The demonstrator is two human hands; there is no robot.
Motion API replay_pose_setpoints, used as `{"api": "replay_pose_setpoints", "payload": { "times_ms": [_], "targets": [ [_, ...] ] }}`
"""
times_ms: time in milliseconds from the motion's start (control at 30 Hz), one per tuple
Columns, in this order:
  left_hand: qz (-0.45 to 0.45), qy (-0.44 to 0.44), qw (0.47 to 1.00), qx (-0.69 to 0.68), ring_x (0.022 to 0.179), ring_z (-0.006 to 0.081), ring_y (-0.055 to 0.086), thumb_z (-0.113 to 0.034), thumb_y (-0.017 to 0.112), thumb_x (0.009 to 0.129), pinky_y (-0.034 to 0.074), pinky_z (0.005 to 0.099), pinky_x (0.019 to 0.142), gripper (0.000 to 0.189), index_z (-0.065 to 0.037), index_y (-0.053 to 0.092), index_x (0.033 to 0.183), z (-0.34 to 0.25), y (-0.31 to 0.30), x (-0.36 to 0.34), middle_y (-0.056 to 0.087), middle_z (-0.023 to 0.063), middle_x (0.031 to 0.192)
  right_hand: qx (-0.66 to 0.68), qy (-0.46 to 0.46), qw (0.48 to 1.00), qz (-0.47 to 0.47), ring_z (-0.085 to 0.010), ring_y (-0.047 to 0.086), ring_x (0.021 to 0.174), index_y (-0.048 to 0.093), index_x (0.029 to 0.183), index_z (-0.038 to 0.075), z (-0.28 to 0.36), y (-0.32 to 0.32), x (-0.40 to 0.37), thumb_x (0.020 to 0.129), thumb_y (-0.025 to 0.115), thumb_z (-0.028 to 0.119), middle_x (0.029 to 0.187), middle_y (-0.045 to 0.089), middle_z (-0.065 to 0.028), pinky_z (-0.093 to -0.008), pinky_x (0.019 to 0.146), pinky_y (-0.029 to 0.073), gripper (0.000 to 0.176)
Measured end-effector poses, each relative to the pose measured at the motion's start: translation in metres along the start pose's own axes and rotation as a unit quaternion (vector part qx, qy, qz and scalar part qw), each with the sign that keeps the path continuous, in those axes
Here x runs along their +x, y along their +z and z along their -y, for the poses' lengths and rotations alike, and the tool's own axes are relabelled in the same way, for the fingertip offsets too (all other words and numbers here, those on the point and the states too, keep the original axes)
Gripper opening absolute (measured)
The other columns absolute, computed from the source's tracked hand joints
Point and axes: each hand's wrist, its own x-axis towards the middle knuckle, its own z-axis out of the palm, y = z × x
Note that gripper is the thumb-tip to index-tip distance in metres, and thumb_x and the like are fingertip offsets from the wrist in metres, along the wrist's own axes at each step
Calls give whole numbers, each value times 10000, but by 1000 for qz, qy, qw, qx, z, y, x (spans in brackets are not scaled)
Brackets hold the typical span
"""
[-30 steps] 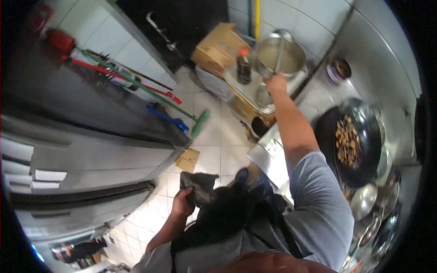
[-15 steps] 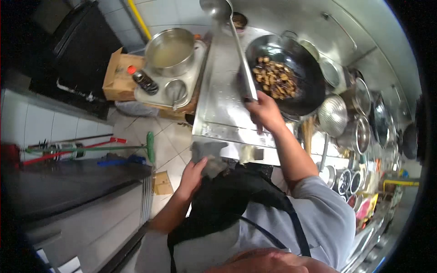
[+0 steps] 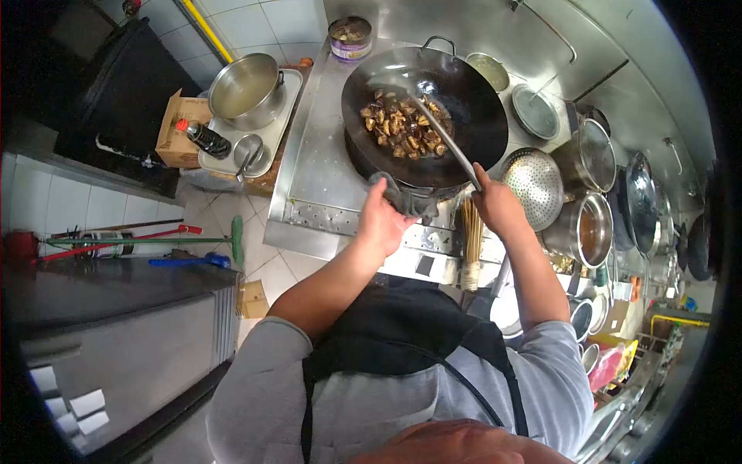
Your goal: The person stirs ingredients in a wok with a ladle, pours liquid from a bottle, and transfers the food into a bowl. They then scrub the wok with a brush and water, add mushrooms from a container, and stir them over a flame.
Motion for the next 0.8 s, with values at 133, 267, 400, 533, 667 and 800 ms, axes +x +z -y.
{"api": "replay_pose_setpoints", "payload": {
  "times_ms": [133, 267, 400, 533, 667, 800],
  "targets": [
    [-44, 39, 998, -26, 1318, 312, 483, -343, 567, 989, 396, 520, 1078, 468, -18, 492, 1317, 5, -4, 1, 502, 172, 1418, -77, -82, 994, -4, -392, 666, 878, 392, 1502, 231, -49, -34, -28, 900, 579, 153, 1008, 663, -196, -501, 772, 535, 636],
    [-156, 92, 983, 14, 1175, 311, 601, -348, 650, 947, 494, 502, 971, 482, -19, 519, 1275, 22, 1, 20, 601, 152, 1304, -133, -47, 990, -20, -381, 674, 845, 421, 1487, 245, -84, -45, -67, 909, 569, 164, 975, 665, -203, -487, 730, 539, 602],
    [-153, 8, 988, 14, 1028, 295, 674, -270, 702, 907, 553, 449, 879, 367, -26, 591, 1158, 23, 19, 40, 675, 138, 1162, 22, 61, 996, -54, -410, 666, 968, 467, 1459, 175, -75, -22, -106, 851, 644, 120, 1074, 678, -237, -492, 842, 520, 635],
    [-101, -31, 988, 111, 876, 250, 690, -150, 694, 845, 566, 390, 792, 182, -21, 654, 967, 37, -19, 82, 691, 125, 977, 114, 46, 992, 4, -349, 684, 872, 498, 1441, 149, -66, -70, -145, 813, 682, 91, 931, 689, -221, -419, 807, 509, 657],
    [-139, 28, 977, 157, 784, 230, 666, -115, 684, 811, 555, 385, 730, 140, -1, 656, 887, 23, 16, 15, 656, 100, 866, 14, 74, 990, 123, -397, 669, 897, 489, 1450, 181, -30, -142, -194, 808, 687, 142, 958, 701, -201, -482, 793, 503, 673],
    [-152, 30, 974, 163, 768, 234, 658, -126, 678, 826, 547, 392, 707, 168, 27, 657, 892, 1, 34, -4, 658, 108, 884, -1, 69, 990, 124, -406, 658, 884, 483, 1456, 203, 0, -117, -188, 822, 645, 87, 939, 679, -224, -501, 774, 497, 664]
  ]
}}
